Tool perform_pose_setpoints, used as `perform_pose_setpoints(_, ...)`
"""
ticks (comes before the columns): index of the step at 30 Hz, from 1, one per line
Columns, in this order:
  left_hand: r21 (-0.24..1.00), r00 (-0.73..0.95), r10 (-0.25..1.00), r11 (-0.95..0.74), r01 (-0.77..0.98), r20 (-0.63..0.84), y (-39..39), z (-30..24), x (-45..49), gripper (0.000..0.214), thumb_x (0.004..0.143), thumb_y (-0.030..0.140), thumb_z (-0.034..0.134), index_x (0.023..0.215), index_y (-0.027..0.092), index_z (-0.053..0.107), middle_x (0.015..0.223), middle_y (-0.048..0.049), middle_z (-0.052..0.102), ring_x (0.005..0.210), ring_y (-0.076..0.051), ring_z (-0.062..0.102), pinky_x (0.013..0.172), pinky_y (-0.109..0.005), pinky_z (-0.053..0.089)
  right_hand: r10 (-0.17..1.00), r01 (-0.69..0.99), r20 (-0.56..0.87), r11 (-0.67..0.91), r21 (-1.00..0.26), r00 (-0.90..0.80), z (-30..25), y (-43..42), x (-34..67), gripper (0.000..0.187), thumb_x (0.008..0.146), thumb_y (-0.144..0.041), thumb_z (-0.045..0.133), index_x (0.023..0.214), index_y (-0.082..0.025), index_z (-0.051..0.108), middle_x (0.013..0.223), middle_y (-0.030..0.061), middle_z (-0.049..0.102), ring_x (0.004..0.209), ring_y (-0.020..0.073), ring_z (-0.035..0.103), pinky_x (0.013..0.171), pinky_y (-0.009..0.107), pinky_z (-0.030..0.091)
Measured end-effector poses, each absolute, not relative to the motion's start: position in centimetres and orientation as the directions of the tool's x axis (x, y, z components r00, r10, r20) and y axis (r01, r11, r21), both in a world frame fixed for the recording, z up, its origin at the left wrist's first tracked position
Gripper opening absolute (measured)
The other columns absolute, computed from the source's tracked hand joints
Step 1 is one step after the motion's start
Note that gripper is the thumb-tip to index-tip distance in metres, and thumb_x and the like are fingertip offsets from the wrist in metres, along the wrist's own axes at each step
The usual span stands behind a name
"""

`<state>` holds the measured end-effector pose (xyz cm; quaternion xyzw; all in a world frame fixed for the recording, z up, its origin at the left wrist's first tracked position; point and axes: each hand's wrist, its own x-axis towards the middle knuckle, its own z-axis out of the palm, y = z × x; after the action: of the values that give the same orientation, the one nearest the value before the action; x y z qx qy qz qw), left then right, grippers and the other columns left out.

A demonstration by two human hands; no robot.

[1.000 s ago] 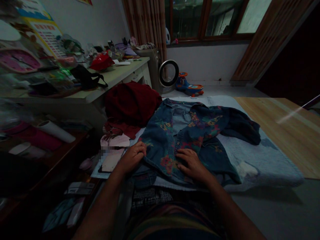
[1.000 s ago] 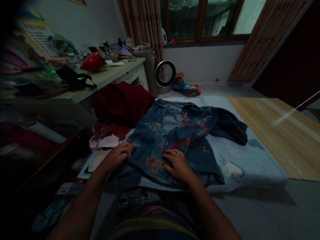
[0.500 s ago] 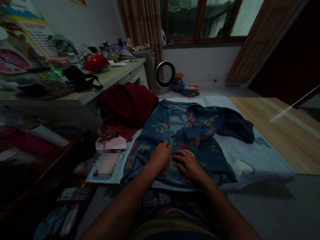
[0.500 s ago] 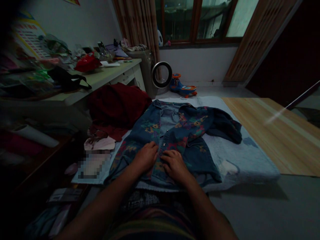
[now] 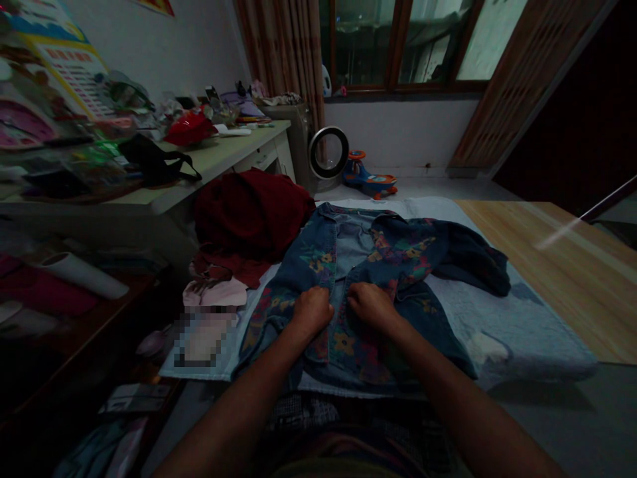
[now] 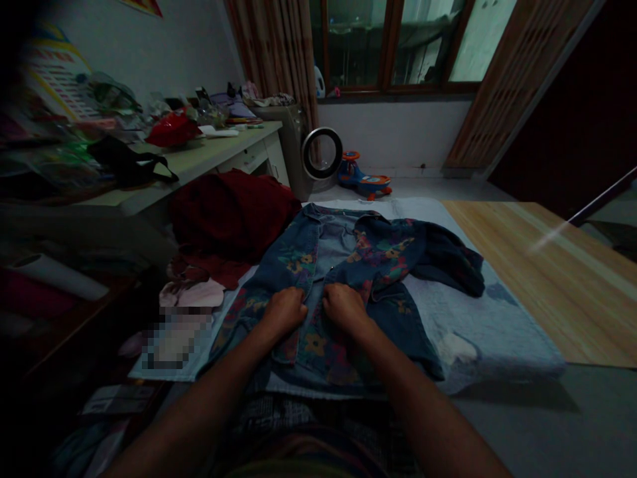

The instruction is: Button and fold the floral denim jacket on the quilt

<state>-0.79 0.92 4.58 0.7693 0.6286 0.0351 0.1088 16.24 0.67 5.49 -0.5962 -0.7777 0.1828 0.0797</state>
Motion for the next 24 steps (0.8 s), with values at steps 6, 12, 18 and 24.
perform_pose_setpoints(6,0.489,0.280,0.958,-0.218,0.845,-0.058,3.6,6.4,-0.2,0.016,0.074,0.017,0.054,0.077,0.018,0.069,0.077,-0.0062,0.070,0.076,-0.022,0.065,0.068,-0.029,0.044,0.973,0.934,-0.066,0.193,-0.301,-0.223,3.3,1.5,14.9,0.022,0.088,-0.025,0.049,0.108,-0.020,0.059,0.104,0.0093,0.068,0.091,0.0219,0.064,0.071,0.029,0.041)
perform_pose_setpoints(12,0.818,0.201,0.979,-0.095,0.568,-0.025,4.5,4.3,1.5,0.012,0.072,0.015,0.052,0.075,0.017,0.064,0.071,0.0002,0.064,0.070,-0.015,0.059,0.064,-0.024,0.041,0.984,0.929,0.079,0.177,-0.326,-0.160,1.1,0.7,15.2,0.013,0.089,-0.023,0.046,0.096,-0.021,0.057,0.097,0.0060,0.063,0.092,0.0195,0.060,0.069,0.027,0.039)
perform_pose_setpoints(18,0.951,0.222,0.974,-0.026,0.307,-0.045,4.1,0.3,0.8,0.013,0.075,0.018,0.051,0.083,0.017,0.062,0.073,0.0016,0.061,0.070,-0.015,0.057,0.067,-0.024,0.044,0.974,0.909,0.132,0.221,-0.353,-0.186,0.8,0.9,15.4,0.012,0.083,-0.022,0.051,0.095,-0.022,0.055,0.098,0.0049,0.061,0.093,0.0196,0.057,0.066,0.027,0.037)
perform_pose_setpoints(24,0.984,0.244,0.968,0.005,0.179,-0.050,3.7,0.0,0.2,0.018,0.078,0.024,0.053,0.091,0.016,0.063,0.082,-0.0003,0.065,0.077,-0.016,0.059,0.070,-0.025,0.047,0.979,0.894,0.107,0.203,-0.399,-0.174,1.0,1.1,15.6,0.010,0.081,-0.017,0.050,0.088,-0.022,0.055,0.095,0.0044,0.060,0.088,0.0185,0.057,0.067,0.027,0.035)
